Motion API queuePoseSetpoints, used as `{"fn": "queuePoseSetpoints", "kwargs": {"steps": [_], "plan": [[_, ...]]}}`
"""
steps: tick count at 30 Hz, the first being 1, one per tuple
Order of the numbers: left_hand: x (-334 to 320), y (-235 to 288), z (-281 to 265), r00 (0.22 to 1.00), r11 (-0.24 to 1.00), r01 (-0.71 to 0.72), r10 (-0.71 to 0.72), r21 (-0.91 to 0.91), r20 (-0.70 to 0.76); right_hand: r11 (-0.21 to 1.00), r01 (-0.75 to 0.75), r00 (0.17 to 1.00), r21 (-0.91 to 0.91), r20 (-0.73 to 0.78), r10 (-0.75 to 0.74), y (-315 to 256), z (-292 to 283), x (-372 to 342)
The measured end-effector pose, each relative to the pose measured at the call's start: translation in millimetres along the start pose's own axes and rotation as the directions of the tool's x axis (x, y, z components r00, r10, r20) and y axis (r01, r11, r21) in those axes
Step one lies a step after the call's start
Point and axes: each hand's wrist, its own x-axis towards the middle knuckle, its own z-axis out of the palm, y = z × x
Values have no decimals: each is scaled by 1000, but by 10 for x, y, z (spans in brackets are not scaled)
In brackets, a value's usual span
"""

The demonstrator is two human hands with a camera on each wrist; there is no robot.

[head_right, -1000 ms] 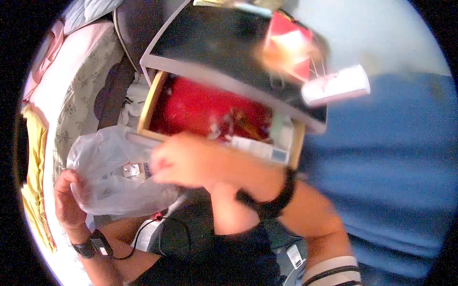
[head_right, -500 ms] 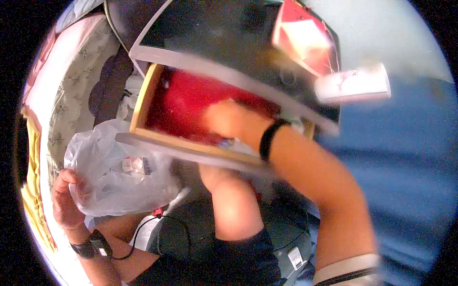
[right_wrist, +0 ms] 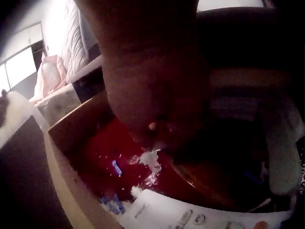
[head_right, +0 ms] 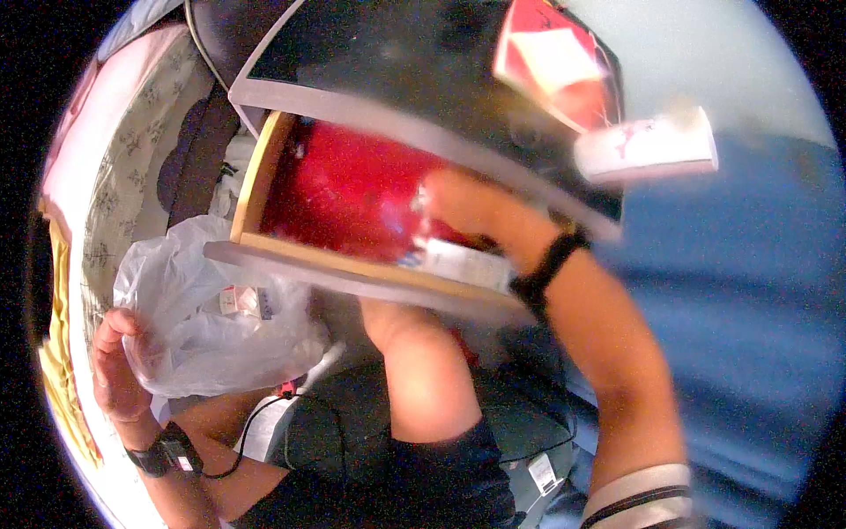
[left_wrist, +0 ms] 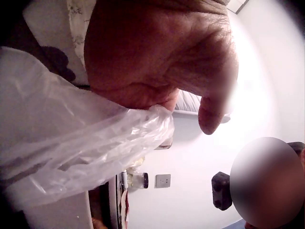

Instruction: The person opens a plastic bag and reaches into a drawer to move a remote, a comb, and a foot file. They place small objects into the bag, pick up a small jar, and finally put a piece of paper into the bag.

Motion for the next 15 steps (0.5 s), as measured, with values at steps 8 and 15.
{"fn": "queuePoseSetpoints", "kwargs": {"steps": [8,15], "plan": [[59,-24,98,990,997,-37,46,72,-134,980,-197,980,-1,-11,197,-171,177,100],[12,13,-16,1000,1000,-29,29,7,-9,994,-89,994,71,-63,93,-235,-116,-68]]}}
